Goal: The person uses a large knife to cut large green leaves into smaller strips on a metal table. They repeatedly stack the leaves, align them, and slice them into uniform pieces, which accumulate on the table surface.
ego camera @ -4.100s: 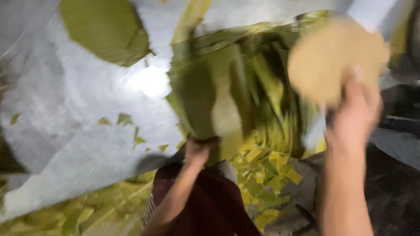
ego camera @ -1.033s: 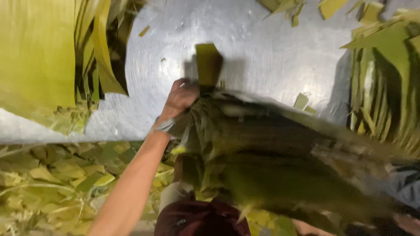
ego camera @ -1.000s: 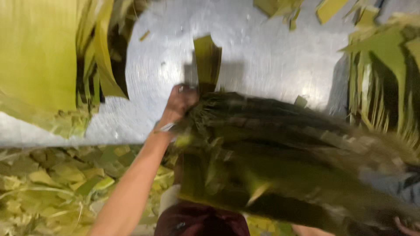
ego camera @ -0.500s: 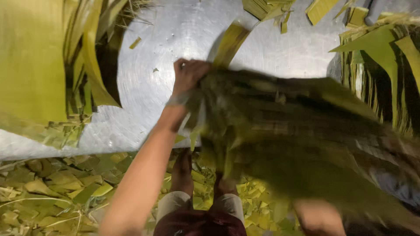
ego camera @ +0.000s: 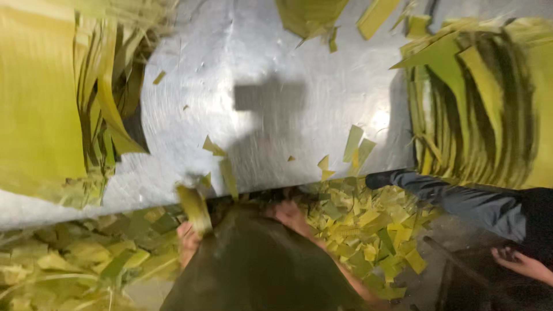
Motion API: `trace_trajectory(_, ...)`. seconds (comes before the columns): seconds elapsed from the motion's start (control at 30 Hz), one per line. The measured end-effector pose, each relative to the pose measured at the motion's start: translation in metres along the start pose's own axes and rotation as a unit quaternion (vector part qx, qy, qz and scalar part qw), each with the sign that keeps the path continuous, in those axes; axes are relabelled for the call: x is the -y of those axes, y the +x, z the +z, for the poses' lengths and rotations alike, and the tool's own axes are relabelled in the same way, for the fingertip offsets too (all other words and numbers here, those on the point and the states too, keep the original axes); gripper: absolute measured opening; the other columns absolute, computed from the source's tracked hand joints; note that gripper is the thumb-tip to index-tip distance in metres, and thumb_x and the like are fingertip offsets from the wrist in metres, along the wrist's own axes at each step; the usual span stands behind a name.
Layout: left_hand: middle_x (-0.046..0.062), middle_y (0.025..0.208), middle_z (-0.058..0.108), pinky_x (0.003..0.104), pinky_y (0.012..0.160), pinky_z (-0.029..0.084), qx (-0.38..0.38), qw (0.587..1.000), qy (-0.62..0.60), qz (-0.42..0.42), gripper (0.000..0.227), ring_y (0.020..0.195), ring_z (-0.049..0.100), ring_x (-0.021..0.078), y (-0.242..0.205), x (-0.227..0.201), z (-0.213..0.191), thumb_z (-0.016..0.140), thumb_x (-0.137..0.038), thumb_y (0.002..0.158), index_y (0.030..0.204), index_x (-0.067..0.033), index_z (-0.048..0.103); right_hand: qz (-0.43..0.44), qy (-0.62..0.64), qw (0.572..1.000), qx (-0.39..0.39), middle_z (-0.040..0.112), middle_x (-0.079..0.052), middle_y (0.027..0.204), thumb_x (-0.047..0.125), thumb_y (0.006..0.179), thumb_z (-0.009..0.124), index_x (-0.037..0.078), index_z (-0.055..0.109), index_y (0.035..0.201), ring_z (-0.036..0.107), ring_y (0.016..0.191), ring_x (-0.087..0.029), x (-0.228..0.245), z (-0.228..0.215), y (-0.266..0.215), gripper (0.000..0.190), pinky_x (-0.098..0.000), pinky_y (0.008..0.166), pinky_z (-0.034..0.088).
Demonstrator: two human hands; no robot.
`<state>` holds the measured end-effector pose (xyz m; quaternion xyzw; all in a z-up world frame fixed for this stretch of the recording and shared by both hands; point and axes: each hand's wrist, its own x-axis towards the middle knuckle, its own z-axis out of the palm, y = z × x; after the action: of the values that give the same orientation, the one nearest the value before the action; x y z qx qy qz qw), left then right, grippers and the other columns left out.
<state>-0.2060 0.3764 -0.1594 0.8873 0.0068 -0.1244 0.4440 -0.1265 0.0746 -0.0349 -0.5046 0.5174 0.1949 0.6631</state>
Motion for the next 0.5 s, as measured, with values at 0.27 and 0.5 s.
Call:
trace_trajectory(0.27, 0.009, 0.118, 0.071, 0.046, 0.109, 0.043, 0.23, 0.914, 0.238, 0.232, 0.051, 0.118, 0.06, 0.0318, 0.206, -0.2, -0.151, 0.065, -0.007, 0.061, 0.111, -0.0104, 0.073, 0.036, 0.056, 0.998, 0.02, 0.053, -0.002, 0.147, 0.031, 0.09, 0.075, 0.008, 0.048, 0.15, 0.042, 0.136, -0.024, 0.024, 0.039, -0.027, 0.07, -0.0422, 0.116, 0.03)
trace_trajectory(0.5, 0.004, 0.124, 0.08, 0.044, 0.105, 0.048, 0.522, 0.736, 0.432, 0.001, 0.065, 0.117, 0.073, 0.0247, 0.385, -0.256, -0.075, 0.09, -0.046, 0.063, 0.121, -0.0184, 0.08, 0.074, 0.053, 0.996, 0.015, 0.05, -0.001, 0.153, 0.032, 0.092, 0.073, 0.009, 0.045, 0.155, 0.038, 0.142, -0.024, 0.044, 0.119, -0.004, 0.073, -0.043, 0.12, 0.026)
